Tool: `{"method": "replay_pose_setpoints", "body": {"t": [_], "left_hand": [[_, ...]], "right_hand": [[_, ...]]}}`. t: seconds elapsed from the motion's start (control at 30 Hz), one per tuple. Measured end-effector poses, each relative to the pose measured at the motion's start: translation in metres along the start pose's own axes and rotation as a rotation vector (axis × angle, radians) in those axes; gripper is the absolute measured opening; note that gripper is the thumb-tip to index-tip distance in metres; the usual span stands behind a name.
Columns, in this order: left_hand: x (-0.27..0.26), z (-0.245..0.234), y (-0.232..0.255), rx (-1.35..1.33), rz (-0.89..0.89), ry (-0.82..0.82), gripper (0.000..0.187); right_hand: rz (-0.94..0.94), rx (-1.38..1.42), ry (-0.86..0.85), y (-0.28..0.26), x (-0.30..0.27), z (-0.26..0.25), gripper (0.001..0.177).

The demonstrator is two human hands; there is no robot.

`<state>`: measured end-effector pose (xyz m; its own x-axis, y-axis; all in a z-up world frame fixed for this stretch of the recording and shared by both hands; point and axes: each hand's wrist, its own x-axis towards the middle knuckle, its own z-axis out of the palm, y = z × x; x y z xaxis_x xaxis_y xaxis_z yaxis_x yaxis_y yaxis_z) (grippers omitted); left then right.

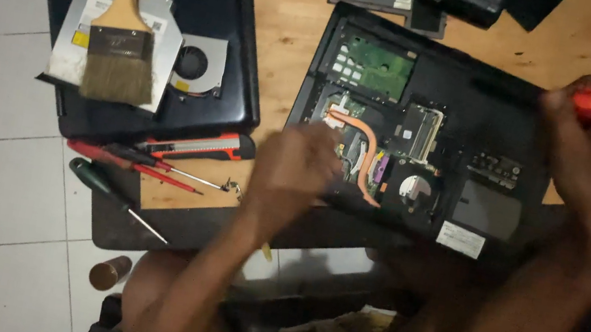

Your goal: The person disassembles a laptop to remove internal components such as the fan and storage drive for cleaning and repair.

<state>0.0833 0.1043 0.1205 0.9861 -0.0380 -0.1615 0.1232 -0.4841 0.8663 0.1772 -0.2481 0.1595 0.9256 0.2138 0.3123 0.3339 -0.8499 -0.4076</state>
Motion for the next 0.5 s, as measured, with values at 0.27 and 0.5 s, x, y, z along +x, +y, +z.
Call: {"method": "replay_pose_setpoints", "body": {"t": [0.27,0.5], "left_hand": [[0.013,-0.023,0.000,0.213,0.103,0.273,0.030],[0.012,-0.006,-0.027,0.340,0.237,0.033,0.019]], "right_hand": [[0.026,0.192,-0.438,-0.116,0.005,-0.067,0.035],[-0.200,0.248,-0.239,-0.072,0.014,-0.044,0.049]]}}
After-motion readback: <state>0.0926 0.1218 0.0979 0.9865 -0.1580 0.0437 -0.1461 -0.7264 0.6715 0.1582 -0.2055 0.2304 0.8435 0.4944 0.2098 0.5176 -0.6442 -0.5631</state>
